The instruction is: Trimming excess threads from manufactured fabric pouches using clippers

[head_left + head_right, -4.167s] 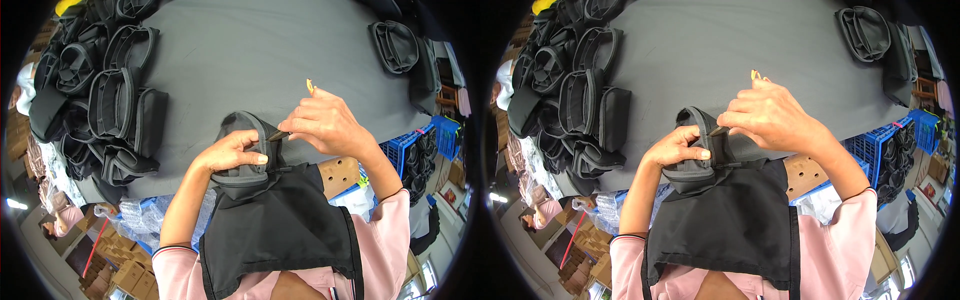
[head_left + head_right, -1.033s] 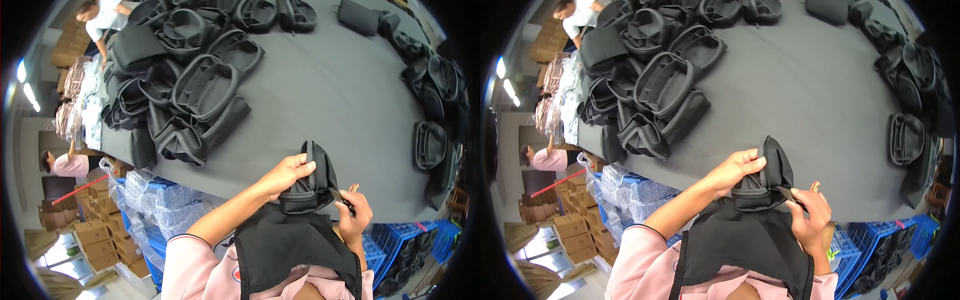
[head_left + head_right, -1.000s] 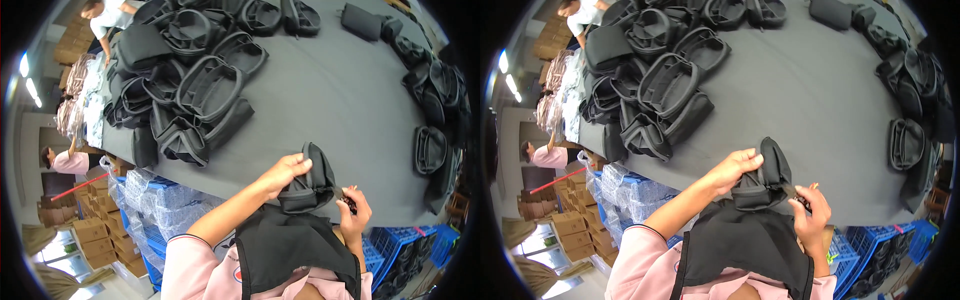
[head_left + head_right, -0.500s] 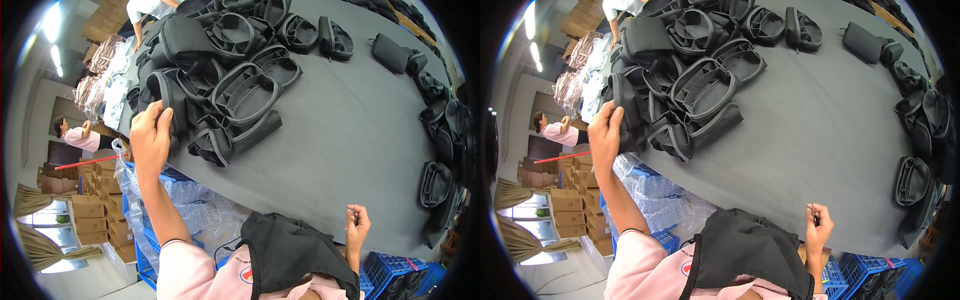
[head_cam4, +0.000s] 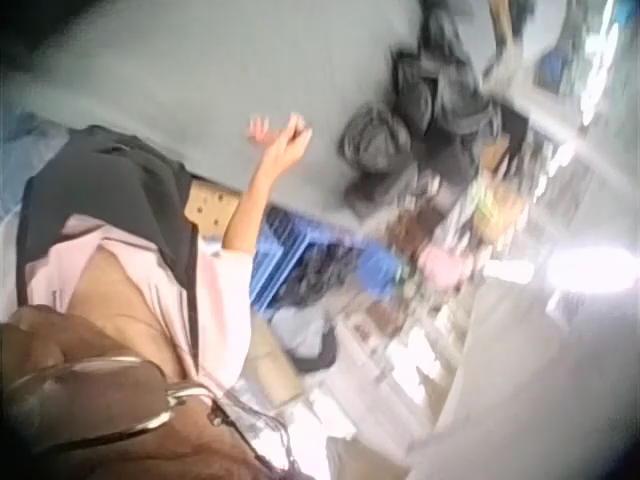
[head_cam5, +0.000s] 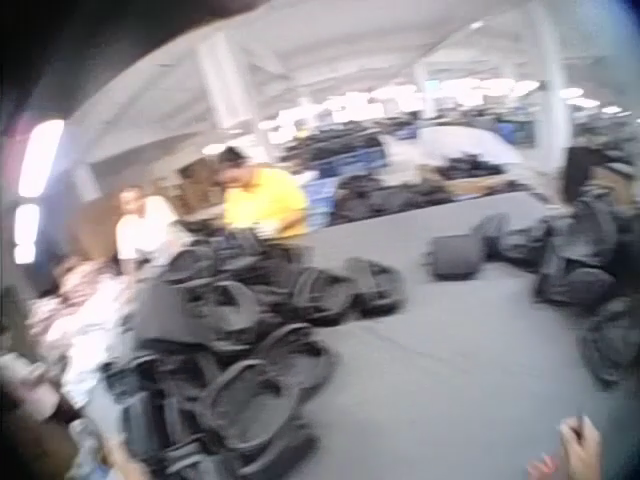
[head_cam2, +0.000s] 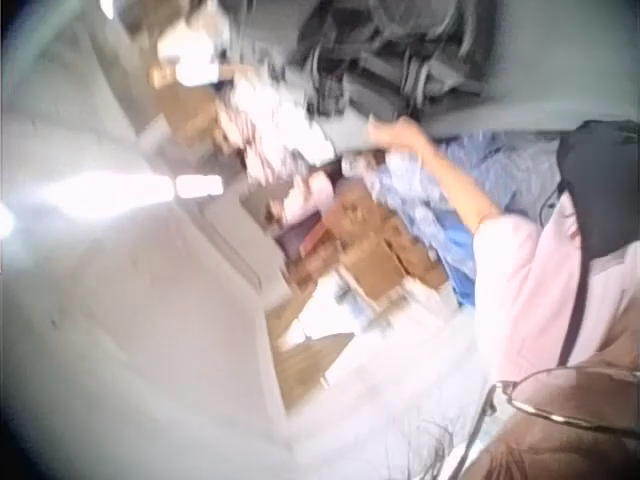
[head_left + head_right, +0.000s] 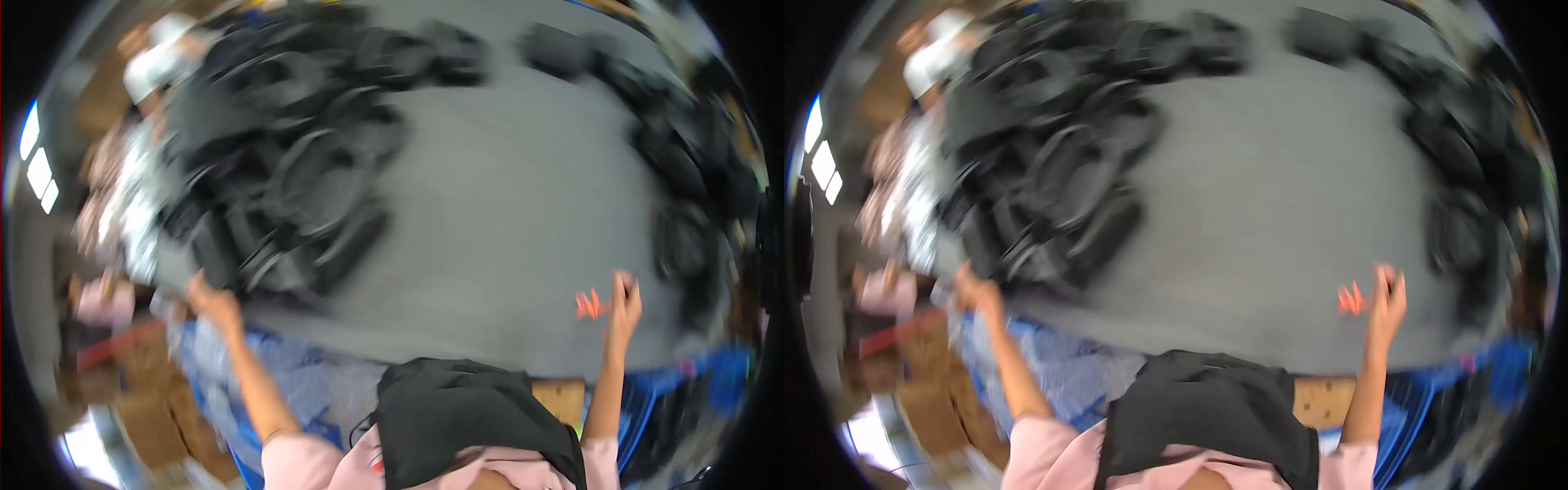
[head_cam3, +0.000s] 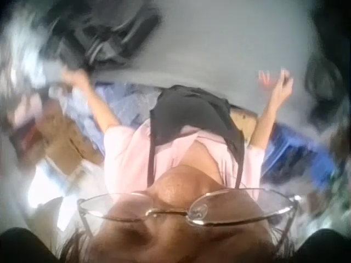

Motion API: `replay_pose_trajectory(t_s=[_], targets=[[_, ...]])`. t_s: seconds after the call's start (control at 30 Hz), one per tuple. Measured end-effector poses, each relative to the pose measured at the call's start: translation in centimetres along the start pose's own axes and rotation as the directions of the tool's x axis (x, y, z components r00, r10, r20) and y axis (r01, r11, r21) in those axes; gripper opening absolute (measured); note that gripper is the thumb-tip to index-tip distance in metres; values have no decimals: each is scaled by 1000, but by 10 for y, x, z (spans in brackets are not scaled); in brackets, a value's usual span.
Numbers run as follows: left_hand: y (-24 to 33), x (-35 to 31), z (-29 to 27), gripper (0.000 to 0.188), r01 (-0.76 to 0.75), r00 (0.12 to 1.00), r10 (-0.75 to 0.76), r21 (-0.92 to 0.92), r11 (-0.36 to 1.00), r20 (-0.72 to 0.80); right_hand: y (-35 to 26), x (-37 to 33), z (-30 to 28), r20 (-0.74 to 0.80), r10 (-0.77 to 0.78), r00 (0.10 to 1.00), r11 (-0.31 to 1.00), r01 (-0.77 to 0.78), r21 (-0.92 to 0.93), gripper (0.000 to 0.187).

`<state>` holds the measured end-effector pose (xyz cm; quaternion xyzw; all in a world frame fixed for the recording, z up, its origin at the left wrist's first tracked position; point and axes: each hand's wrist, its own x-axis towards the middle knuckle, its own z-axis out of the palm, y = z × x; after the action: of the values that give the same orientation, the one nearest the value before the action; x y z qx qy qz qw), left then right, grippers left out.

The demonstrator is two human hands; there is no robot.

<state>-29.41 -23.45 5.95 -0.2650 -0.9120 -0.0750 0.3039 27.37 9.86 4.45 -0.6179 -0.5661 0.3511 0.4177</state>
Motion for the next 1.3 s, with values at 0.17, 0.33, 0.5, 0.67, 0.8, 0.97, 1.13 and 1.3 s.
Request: replay_pose_trajectory(t_s=[0.17, 0.33, 0.5, 0.67, 0.8, 0.97, 1.13, 1.3], targets=[[-68, 35, -40, 37, -121, 944, 78, -115, 986, -320, 4, 104, -67, -241, 167, 956, 985, -150, 88, 19], [135, 46, -104, 52, -142, 936, 60, -214, 967, -346, 53, 155, -166, -532, -113, 839, 894, -148, -424, 33], [225, 54, -118, 36, -634, 763, 482, -358, 685, -431, 67, 183, -169, -484, -145, 863, 851, -140, -506, 45], [299, 22, -104, 30, -526, 799, 563, -697, 487, -211, 88, 194, -131, -422, -53, 905, 665, -284, -691, 39], [353, -19, -112, 32, -349, 715, 698, -888, 300, -45, 83, 178, -114, -318, -66, 946, 664, -196, -722, 34], [407, -65, -113, 29, 265, 484, 844, -958, 110, 231, 43, 108, -26, -92, 93, 991, 969, -111, -219, 34], [436, -101, -95, 55, 980, 118, 752, -197, 16, 649, -1, -23, 58, 137, -13, 991, 1000, 16, -24, 32], [396, -96, -71, 67, 977, -171, 551, 211, -10, 817, -7, -103, 67, 406, -232, 884, 968, 251, 7, 23]])
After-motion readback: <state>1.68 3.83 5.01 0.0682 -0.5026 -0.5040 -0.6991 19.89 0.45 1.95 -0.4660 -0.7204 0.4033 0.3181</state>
